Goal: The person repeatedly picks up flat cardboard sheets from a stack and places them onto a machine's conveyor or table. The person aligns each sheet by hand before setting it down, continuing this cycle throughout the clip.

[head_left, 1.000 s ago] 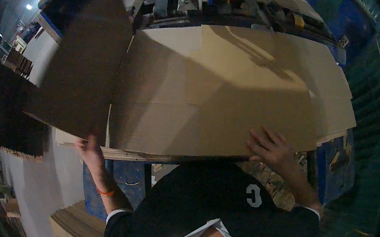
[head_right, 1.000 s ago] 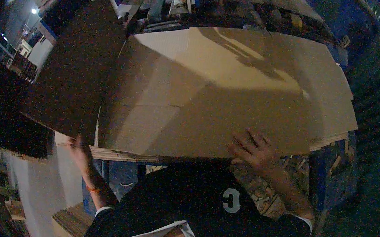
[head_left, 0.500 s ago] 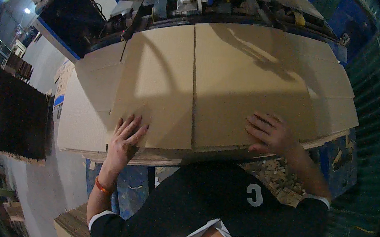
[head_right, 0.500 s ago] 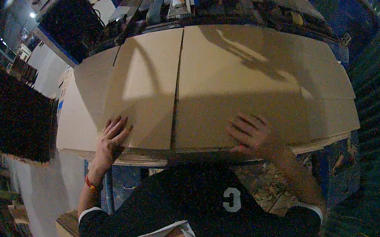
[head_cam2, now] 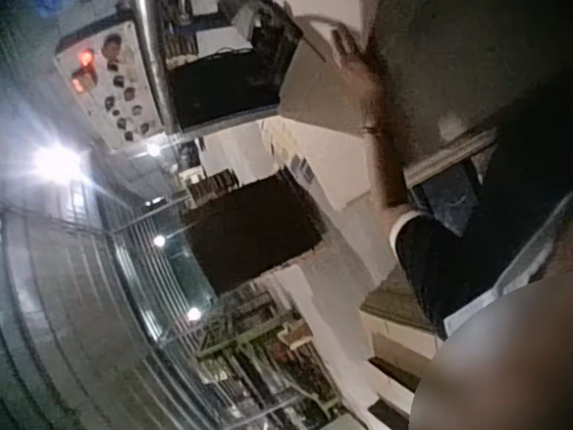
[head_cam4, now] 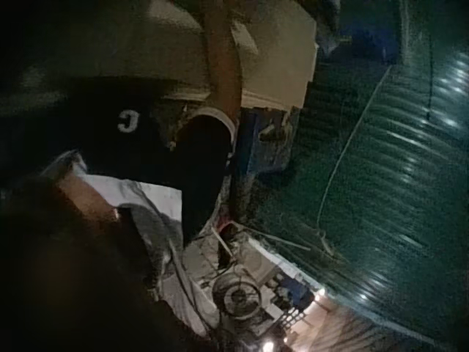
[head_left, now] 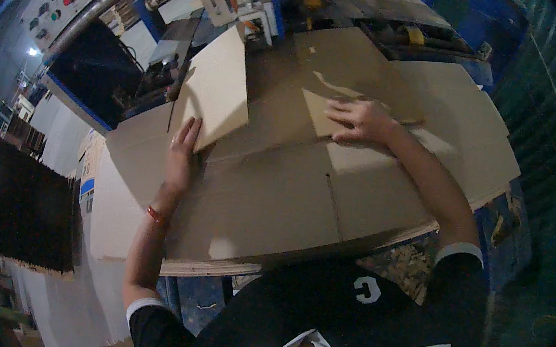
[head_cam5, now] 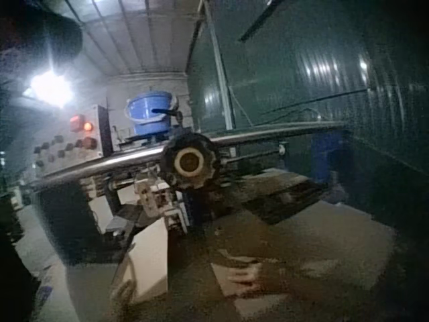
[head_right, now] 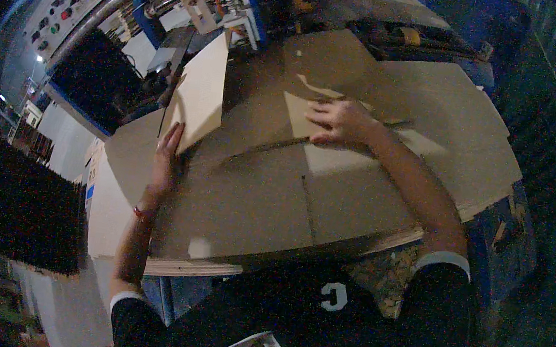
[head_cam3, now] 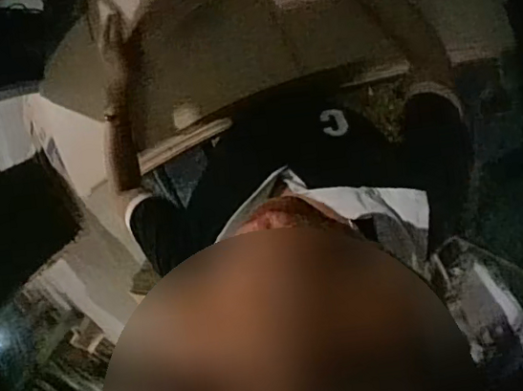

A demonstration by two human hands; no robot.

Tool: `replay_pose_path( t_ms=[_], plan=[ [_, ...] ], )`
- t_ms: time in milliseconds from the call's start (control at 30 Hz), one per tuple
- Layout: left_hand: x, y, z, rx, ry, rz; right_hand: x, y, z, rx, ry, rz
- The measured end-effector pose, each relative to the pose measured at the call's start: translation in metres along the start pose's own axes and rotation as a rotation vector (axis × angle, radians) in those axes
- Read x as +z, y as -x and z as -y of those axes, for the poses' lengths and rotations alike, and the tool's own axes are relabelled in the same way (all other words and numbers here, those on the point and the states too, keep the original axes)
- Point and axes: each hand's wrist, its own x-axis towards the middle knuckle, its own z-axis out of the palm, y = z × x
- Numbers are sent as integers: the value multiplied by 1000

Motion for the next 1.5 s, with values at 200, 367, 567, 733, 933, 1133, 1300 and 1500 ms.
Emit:
replay_pose_path(
  t_ms=[200,367,567,733,933,1133,1300,1500],
  plan=[
    [33,-51,20,-198,-172,8,17,-43,-7,419,216,-229],
    [2,-10,2,-58,-84,33,6,-31,17,443,109,-168],
    [-99,149,40,-732,-130,-482,10,183,3,674,-93,-747],
    [-86,258,89,-991,-516,3,48,309,-48,1010,42,-1383],
    [-88,227,51,-1194,-109,-512,44,313,-69,1117,-494,-1388],
    [-109,174,-3,-1144,-41,-634,-34,314,-79,537,-539,-1638],
    [-109,169,-12,-1041,51,-1040,-100,327,-97,200,-461,-1190],
    [-128,172,13,-1121,1026,-1111,-138,270,3,720,-557,-1544]
  ],
)
